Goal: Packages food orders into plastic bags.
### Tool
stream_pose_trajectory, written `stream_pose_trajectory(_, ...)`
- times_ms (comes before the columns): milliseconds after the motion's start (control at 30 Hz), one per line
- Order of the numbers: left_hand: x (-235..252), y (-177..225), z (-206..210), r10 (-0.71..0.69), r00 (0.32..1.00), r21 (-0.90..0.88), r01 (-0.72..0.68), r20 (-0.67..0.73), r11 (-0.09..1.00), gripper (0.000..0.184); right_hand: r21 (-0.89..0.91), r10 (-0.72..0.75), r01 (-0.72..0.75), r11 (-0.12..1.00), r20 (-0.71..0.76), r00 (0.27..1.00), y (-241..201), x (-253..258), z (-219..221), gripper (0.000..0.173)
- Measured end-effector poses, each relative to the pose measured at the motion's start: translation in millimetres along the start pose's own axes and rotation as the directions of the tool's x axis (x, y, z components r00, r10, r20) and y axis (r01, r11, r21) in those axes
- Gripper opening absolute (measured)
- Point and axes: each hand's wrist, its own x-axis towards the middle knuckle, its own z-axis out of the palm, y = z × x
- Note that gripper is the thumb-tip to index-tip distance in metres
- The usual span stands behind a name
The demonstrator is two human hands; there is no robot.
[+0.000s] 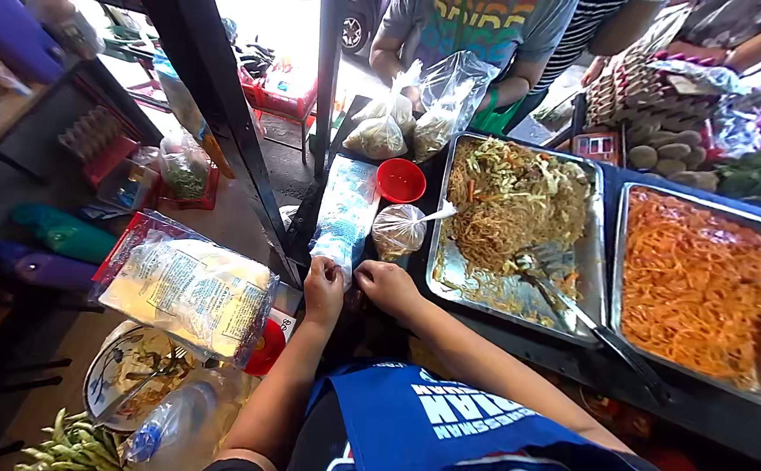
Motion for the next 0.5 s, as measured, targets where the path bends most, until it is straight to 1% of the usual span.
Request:
stream_pose_trajectory(100, -2, -4, -2, 0.004, 1.000, -0.016, -0.004, 0.005, 1.000, 0.009, 0.084, 0.031, -0.028, 0.996, -0.027, 0.999, 0, -1, -4, 0.030)
stream_pose_trajectory(167, -2, -3, -1, -0.045, 0.999, -0.104, 0.047, 0.028, 0.993, 0.010, 0.122, 0.027, -0.023, 0.992, -0.035, 0.999, 4, 1, 0, 0.029)
stream_pose_trajectory(200, -2, -3, -1, -0.092, 0.994, -0.190, 0.101, 0.053, 0.977, 0.011, 0.140, 0.010, -0.003, 0.990, -0.050, 0.999, 6, 3, 4, 0.029)
stream_pose_trajectory(267, 0, -6, 1, -0.188, 0.977, -0.386, 0.213, 0.104, 0.897, 0.015, 0.171, -0.028, 0.046, 0.984, -0.109, 0.994, 10, 7, 14, 0.029)
stream_pose_trajectory(333, 1, -9, 1, -0.256, 0.956, -0.523, 0.293, 0.145, 0.800, 0.020, 0.212, -0.047, 0.085, 0.974, -0.179, 0.983, 11, 11, 23, 0.024)
stream_pose_trajectory(400, 2, -11, -1, -0.269, 0.949, -0.592, 0.314, 0.166, 0.742, 0.020, 0.250, -0.048, 0.105, 0.963, -0.223, 0.974, 10, 13, 25, 0.019)
stream_pose_trajectory(500, 0, -12, -4, -0.228, 0.960, -0.622, 0.279, 0.162, 0.732, 0.015, 0.279, -0.036, 0.109, 0.954, -0.253, 0.967, 8, 12, 22, 0.019)
